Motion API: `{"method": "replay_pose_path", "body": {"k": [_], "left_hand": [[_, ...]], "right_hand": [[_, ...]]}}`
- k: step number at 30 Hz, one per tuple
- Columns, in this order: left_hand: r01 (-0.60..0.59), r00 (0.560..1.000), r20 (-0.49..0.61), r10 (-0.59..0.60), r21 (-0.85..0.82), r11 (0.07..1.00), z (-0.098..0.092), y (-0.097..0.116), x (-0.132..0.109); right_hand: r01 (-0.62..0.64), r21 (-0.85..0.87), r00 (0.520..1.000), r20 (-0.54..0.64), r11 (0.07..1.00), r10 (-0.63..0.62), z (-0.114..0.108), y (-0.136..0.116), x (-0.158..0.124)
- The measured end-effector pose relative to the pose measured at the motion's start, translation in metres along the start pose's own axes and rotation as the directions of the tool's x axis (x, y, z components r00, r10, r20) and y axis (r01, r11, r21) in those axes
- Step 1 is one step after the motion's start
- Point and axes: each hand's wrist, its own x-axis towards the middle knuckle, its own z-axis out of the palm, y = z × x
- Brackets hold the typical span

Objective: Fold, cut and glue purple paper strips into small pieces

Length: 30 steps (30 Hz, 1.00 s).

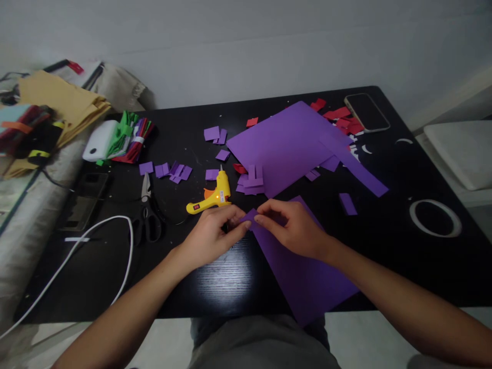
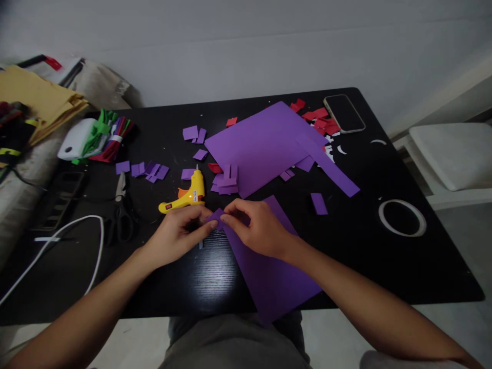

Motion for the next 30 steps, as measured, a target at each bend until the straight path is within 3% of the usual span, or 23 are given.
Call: {"method": "replay_pose_path", "body": {"k": [30], "left_hand": [[-0.069,0.998,-0.003,0.069,0.068,0.995,-0.0019,0.0052,0.0007]], "right_hand": [[0.007,0.020,0.999,0.039,1.000,-0.008,0.0001,-0.0017,-0.0006]]}}
